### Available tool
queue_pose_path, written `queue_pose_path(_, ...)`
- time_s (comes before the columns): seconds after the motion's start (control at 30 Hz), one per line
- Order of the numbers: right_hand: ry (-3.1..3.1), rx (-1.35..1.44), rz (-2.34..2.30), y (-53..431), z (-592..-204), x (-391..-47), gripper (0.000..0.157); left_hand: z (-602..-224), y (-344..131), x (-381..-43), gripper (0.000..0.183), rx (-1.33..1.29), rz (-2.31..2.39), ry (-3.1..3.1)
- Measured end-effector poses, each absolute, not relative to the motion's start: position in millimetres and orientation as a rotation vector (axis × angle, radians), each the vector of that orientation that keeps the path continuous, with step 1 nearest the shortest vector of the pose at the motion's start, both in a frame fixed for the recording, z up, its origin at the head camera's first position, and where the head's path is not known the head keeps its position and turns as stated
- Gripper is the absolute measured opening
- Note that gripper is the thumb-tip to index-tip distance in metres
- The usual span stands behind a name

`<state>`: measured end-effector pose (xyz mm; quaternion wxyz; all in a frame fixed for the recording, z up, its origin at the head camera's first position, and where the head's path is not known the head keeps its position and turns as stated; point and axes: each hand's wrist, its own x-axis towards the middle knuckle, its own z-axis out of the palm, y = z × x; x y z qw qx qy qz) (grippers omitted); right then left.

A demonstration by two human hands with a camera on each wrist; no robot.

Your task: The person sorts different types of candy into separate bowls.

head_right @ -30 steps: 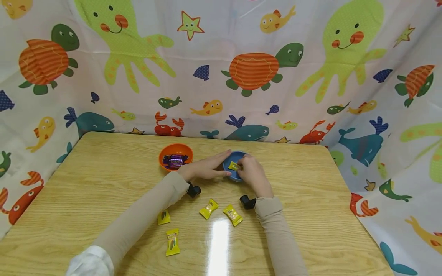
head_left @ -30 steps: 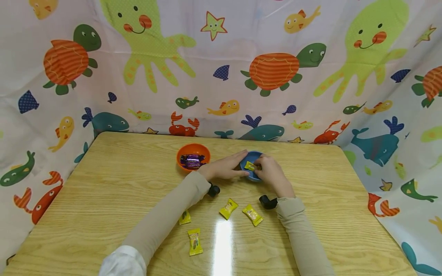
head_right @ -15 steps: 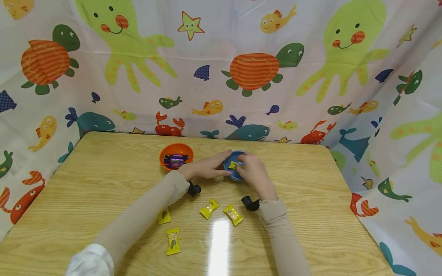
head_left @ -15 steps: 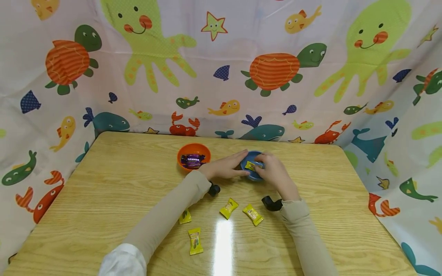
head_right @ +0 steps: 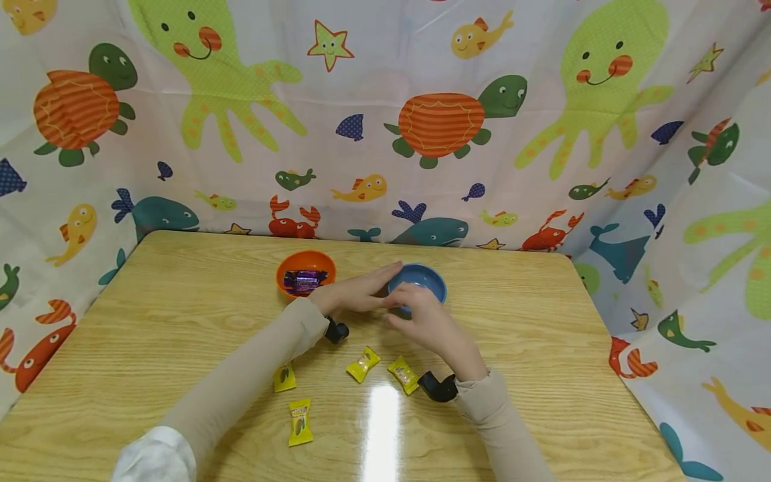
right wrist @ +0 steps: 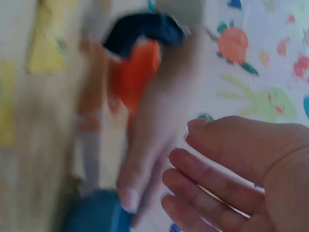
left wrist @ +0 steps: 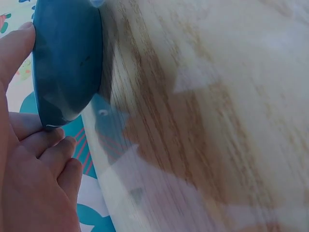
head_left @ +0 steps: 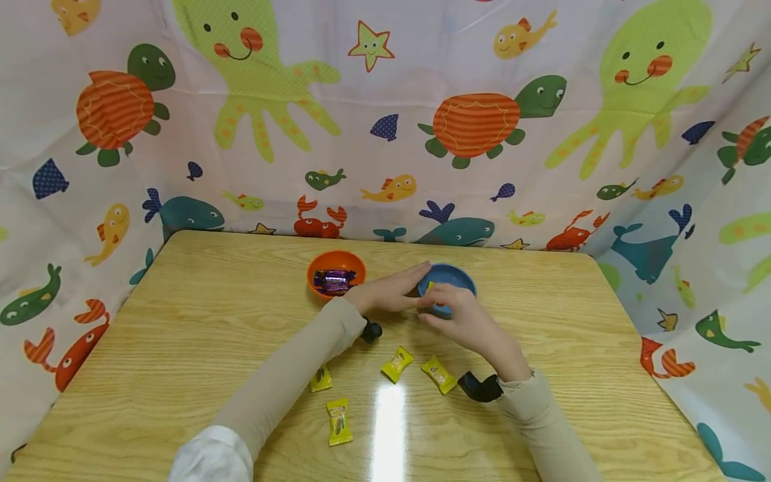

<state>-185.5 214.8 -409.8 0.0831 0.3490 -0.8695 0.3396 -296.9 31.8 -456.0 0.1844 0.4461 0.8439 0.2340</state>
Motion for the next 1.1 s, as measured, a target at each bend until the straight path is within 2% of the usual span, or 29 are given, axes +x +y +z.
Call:
queue_pose_path(0.1,-2.634,1.156,1.003,208.7,-416.6,-175.0,0.017,-456.1,32.4,-296.3,0.08,1.256,0.656,2.383)
queue_pose_path(0.23,-2.684,1.283,0.987,200.2,-425.5,-163.1,0.019,-454.9,32.9,-295.0,0.087,1.223,0.67,2.385)
queue_pose_path(0.47,-2.658,1.466,0.941,189.8,-441.4,-156.5,0.025,-452.2,32.1,-293.2,0.092,1.185,0.67,2.393)
queue_pose_path(1.1,-2.854,1.415,0.846,183.8,-453.8,-150.7,0.024,-453.3,32.7,-293.0,0.092,1.173,0.654,2.403)
